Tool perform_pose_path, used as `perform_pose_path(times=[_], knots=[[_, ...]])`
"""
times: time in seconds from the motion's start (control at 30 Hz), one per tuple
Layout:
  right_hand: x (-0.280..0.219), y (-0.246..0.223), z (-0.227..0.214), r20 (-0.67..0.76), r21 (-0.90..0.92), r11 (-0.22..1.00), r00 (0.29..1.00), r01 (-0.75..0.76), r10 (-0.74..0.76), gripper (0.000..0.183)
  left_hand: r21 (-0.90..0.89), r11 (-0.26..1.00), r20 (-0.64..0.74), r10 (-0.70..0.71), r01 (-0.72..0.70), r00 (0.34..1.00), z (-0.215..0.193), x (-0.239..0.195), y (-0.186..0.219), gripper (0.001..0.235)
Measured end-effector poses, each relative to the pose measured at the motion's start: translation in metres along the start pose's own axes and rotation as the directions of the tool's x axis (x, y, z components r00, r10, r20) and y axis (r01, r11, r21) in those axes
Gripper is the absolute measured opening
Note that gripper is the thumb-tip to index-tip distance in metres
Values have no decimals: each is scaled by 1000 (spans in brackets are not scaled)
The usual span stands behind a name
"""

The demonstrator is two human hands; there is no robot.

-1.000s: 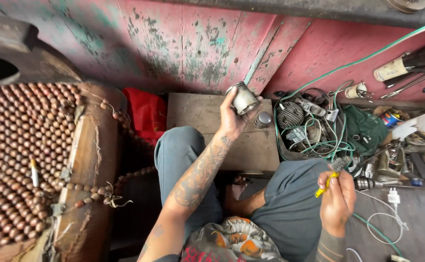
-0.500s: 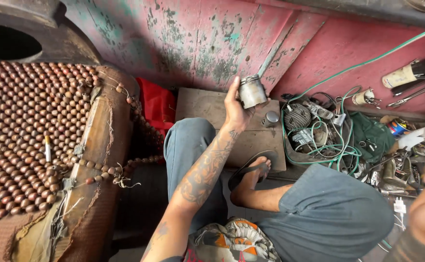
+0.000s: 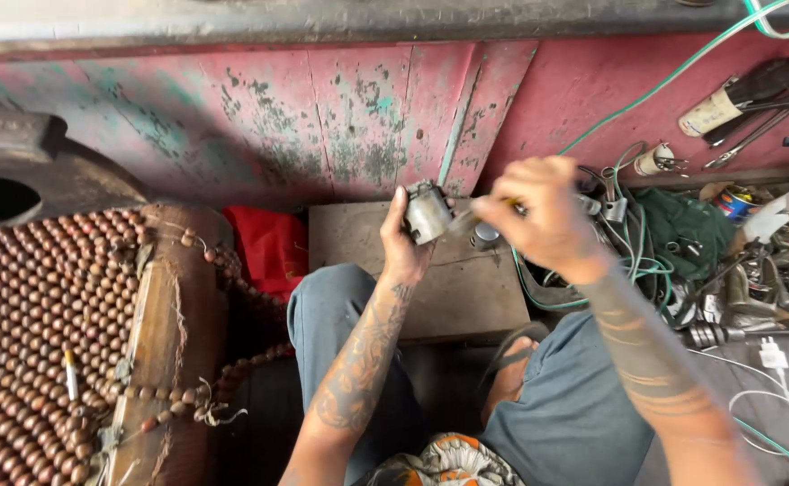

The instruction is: Cleaning a motorcycle engine piston using a small brush and cloth to remove carbon deposits.

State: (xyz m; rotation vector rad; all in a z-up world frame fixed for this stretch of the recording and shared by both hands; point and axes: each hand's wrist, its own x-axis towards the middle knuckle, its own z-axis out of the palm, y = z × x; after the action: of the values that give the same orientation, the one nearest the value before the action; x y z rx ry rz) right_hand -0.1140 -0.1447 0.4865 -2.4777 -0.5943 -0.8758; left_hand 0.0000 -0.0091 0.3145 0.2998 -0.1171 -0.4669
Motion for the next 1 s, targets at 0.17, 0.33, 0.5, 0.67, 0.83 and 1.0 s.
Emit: perform_pose_path(times=[0.17, 0.33, 0.5, 0.67, 0.83, 1.0], knots=[[-11, 52, 51, 81, -277, 961, 997, 10, 12, 39, 41, 999, -120, 11, -6, 993, 1, -3, 4, 50], [-12, 78, 59, 12, -244, 967, 996, -78, 83, 40, 207, 977, -172, -11, 47, 985, 9, -4, 7, 49], [-15, 102, 80, 42, -132, 989, 996, -73, 79, 44, 189, 977, -303, -34, 95, 952, 5, 0, -2, 49], [-24, 108, 99, 104, 83, 982, 981, -170, 161, 51, 168, 972, -396, -86, 164, 914, -30, 23, -26, 57], [-26, 135, 96, 40, -15, 989, 988, -150, 151, 49, 215, 947, -401, -137, 239, 906, -25, 36, -42, 54], [-32, 141, 103, 91, 85, 990, 991, -108, 100, 49, 289, 919, -388, -143, 267, 910, -53, 56, -59, 56]])
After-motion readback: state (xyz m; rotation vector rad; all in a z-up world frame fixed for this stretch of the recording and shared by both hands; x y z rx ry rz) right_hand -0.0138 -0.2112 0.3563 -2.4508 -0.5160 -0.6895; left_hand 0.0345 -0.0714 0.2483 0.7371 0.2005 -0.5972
